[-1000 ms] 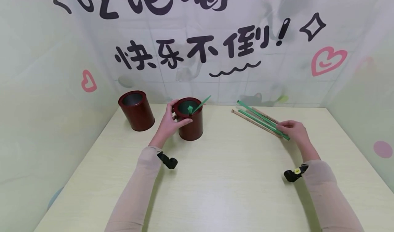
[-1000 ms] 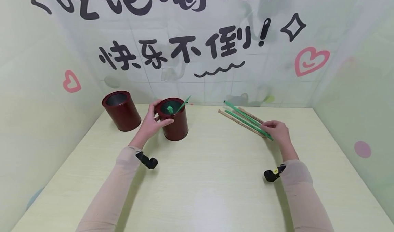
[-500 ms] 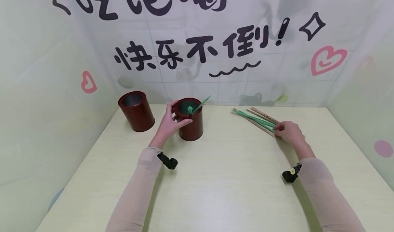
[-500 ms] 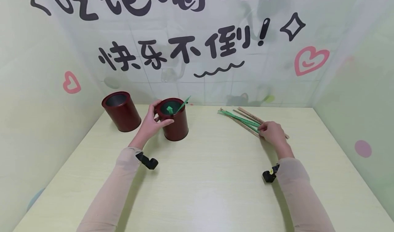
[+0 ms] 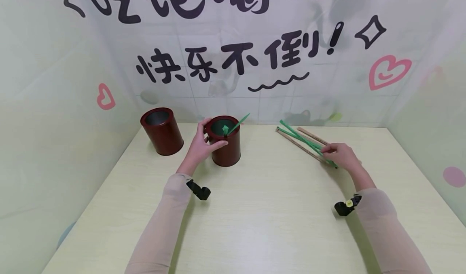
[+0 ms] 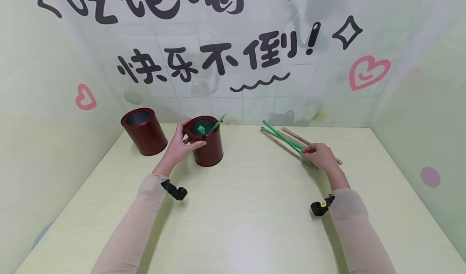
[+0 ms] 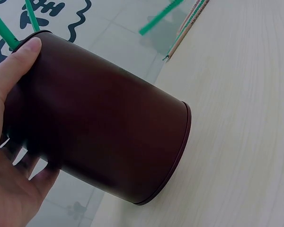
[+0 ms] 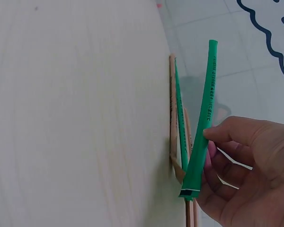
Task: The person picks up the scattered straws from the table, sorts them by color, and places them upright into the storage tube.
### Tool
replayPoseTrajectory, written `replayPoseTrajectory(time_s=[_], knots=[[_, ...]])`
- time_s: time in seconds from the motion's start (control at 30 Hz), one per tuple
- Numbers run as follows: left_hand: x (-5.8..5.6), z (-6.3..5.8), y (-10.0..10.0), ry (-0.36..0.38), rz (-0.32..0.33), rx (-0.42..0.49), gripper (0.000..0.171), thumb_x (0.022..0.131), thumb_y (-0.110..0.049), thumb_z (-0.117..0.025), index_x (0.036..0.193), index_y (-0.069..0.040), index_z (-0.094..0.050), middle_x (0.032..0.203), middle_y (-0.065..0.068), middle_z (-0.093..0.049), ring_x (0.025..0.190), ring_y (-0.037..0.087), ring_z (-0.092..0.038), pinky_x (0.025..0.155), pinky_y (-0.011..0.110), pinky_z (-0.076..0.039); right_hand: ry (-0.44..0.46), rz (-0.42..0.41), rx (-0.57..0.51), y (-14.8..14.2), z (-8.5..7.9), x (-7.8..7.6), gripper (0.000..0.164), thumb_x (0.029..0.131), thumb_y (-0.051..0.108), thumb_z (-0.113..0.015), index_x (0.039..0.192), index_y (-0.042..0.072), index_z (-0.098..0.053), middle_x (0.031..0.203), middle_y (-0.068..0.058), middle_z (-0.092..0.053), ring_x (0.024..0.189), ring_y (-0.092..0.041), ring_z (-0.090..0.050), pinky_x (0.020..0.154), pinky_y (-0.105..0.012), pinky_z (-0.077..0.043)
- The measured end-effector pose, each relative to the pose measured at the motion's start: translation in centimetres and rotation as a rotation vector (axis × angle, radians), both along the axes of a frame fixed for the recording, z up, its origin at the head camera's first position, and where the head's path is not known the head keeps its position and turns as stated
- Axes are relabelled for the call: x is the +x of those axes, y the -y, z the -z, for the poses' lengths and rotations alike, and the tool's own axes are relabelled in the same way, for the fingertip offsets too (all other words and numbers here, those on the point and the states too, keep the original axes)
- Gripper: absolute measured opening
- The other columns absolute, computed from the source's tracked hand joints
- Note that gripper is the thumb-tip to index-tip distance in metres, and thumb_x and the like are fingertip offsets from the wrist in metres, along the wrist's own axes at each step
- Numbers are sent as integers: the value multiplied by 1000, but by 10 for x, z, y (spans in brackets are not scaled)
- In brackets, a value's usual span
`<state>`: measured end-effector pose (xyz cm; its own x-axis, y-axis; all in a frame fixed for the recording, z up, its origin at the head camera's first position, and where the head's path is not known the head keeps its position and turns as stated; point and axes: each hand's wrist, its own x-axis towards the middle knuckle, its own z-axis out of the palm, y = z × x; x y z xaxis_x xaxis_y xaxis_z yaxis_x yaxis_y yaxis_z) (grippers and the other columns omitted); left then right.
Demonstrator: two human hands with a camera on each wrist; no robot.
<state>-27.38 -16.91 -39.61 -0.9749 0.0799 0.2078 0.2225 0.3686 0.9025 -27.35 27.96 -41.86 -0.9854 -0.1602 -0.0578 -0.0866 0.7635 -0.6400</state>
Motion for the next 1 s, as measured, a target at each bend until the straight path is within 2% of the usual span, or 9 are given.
replayPoseTrajectory(time_s=[0.23,0.33,0.6,0.87,1.0], knots=[[0,0,0,3,-2,-5,90,86,-23,-79,154,-13,-19,161,10,-28,148,28,-30,120,56,-31,24,-28,-171,10,-12,0,35,100,16,-58,123,-9,-60,112,-23,-66,83,-1,-58,74,-21,-54],[0,0,1,6,-2,-5,91,86,-24,-79,154,-14,-19,161,9,-28,148,28,-31,120,56,-31,39,-46,-264,18,-19,0,35,100,15,-57,124,-11,-56,109,-18,-67,82,5,-59,76,-20,-57],[0,2,1,5,9,21,92,86,-23,-79,155,-14,-19,160,9,-29,148,27,-31,121,54,-30,-4,-73,-463,52,-43,3,33,99,9,-58,124,-12,-51,94,4,-61,82,4,-62,76,-19,-59],[0,2,1,-5,23,44,91,86,-20,-79,155,-13,-19,160,9,-29,147,26,-31,122,53,-29,-75,-128,-631,94,-70,6,28,96,1,-57,119,-12,-47,92,9,-60,84,0,-62,78,-21,-60],[3,-1,0,13,28,52,92,86,-21,-79,155,-15,-19,160,8,-29,148,26,-30,122,52,-29,-126,-154,-702,117,-78,3,27,94,-4,-58,119,-9,-48,92,8,-61,82,-3,-63,77,-24,-61]])
